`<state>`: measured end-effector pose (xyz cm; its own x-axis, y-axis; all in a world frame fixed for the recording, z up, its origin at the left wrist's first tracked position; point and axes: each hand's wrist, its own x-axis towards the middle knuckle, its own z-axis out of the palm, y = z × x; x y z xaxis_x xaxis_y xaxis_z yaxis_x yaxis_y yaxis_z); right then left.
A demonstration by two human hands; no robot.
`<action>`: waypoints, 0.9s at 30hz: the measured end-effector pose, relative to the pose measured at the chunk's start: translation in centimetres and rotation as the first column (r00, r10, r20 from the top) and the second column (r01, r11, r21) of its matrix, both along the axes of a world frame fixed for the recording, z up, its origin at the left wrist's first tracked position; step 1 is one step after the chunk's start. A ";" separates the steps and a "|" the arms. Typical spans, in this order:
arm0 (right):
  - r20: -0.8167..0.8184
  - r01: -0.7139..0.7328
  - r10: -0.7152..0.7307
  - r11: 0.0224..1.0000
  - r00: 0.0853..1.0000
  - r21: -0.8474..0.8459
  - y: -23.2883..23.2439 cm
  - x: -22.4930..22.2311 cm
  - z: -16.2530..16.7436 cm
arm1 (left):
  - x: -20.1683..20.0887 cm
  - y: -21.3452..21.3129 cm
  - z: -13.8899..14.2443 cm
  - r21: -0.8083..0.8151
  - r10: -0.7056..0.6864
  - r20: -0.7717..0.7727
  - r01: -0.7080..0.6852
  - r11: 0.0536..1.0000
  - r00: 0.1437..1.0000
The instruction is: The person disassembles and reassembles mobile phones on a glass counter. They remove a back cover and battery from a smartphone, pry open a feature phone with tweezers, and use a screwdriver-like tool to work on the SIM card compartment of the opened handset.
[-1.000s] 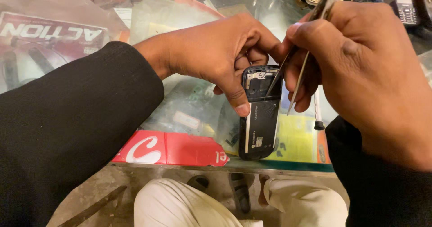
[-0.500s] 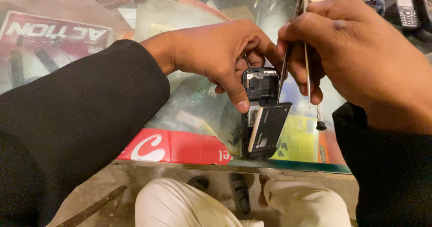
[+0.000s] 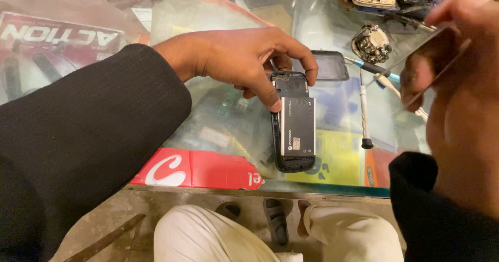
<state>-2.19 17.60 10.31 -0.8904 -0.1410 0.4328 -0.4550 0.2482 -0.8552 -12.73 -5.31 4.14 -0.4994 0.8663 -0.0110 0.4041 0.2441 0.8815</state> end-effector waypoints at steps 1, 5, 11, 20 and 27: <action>-0.030 -0.013 0.012 0.998 0.999 -0.059 0.0 0.9 -0.5 | 0.0 0.0 0.0 -0.002 0.002 0.017 -0.002 1.000 1.000; -0.100 0.160 -0.154 0.986 0.983 0.048 -1.5 4.1 -5.8 | 0.1 0.0 0.1 -0.026 0.021 0.021 -0.020 0.999 1.000; -0.330 0.285 -0.128 0.823 0.935 0.491 -3.1 4.3 -8.0 | -0.1 -0.2 -0.2 -0.025 0.046 -0.037 -0.047 0.999 0.998; -0.317 0.319 -0.184 0.831 0.930 0.455 -2.8 4.7 -6.3 | -0.5 0.0 -0.8 0.026 0.035 -0.006 -0.035 0.999 0.999; -0.220 0.387 -0.324 0.834 0.920 0.392 -1.1 3.4 -4.4 | -0.1 -0.2 -0.2 -0.020 0.048 -0.065 -0.049 0.999 0.997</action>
<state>1.25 16.48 5.95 -0.8494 -0.0223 0.5273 -0.3710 0.7358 -0.5665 -12.82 -5.49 3.90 -0.5412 0.8409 0.0043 0.4468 0.2832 0.8486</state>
